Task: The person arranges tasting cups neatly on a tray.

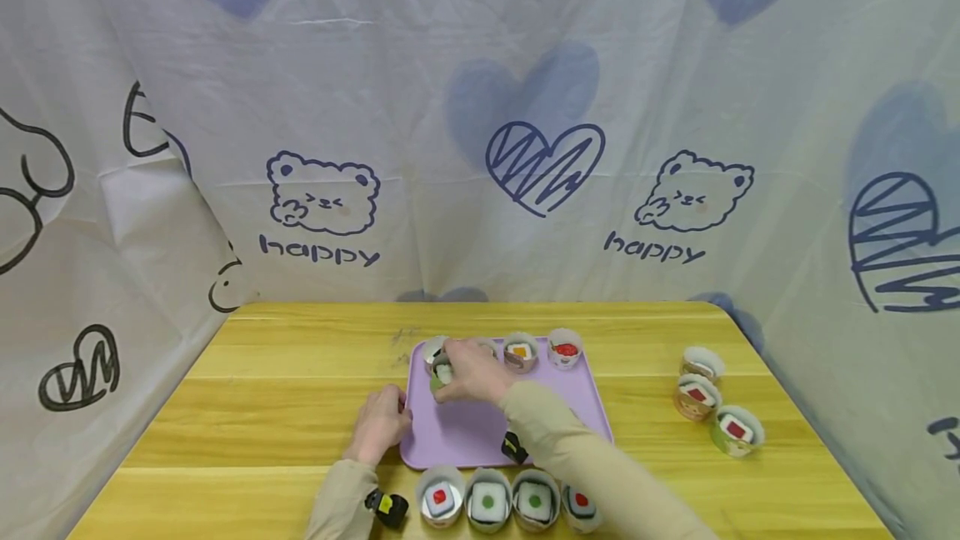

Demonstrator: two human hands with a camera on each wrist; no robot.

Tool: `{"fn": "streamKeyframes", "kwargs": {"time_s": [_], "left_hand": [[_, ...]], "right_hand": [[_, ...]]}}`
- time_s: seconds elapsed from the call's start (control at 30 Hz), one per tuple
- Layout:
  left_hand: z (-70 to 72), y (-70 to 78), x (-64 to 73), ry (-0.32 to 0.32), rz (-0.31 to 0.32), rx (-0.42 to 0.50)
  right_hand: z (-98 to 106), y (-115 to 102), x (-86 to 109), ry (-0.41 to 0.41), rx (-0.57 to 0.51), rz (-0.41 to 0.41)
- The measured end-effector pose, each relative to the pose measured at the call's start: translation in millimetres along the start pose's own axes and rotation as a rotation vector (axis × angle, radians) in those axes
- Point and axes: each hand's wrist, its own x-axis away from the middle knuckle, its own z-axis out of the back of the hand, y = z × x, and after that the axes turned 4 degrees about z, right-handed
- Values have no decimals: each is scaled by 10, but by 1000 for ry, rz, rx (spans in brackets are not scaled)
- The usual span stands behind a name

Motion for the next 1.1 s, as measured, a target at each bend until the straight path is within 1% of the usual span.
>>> {"fn": "streamKeyframes", "kwargs": {"time_s": [0.17,0.37,0.5,0.7,0.8,0.93,1.1], "left_hand": [[-1,-8,2,8,-13,2],[-2,-10,-4,-1,-6,6],[-5,-16,-2,4,-8,8],[-4,-20,9,37,-34,-4],[-4,-16,9,33,-26,-8],[-4,-12,2,20,-8,-5],[-8,-21,-6,17,-4,-4]], "right_hand": [[-54,-42,-32,-23,6,-26],[-102,-67,-73,-36,-4,-53],[-127,-76,-91,-38,12,-42],[-176,-80,-121,-20,63,-3],[-194,-85,-129,-11,78,12],[-211,-93,-138,-13,89,8],[-234,-99,-148,-17,118,5]]}}
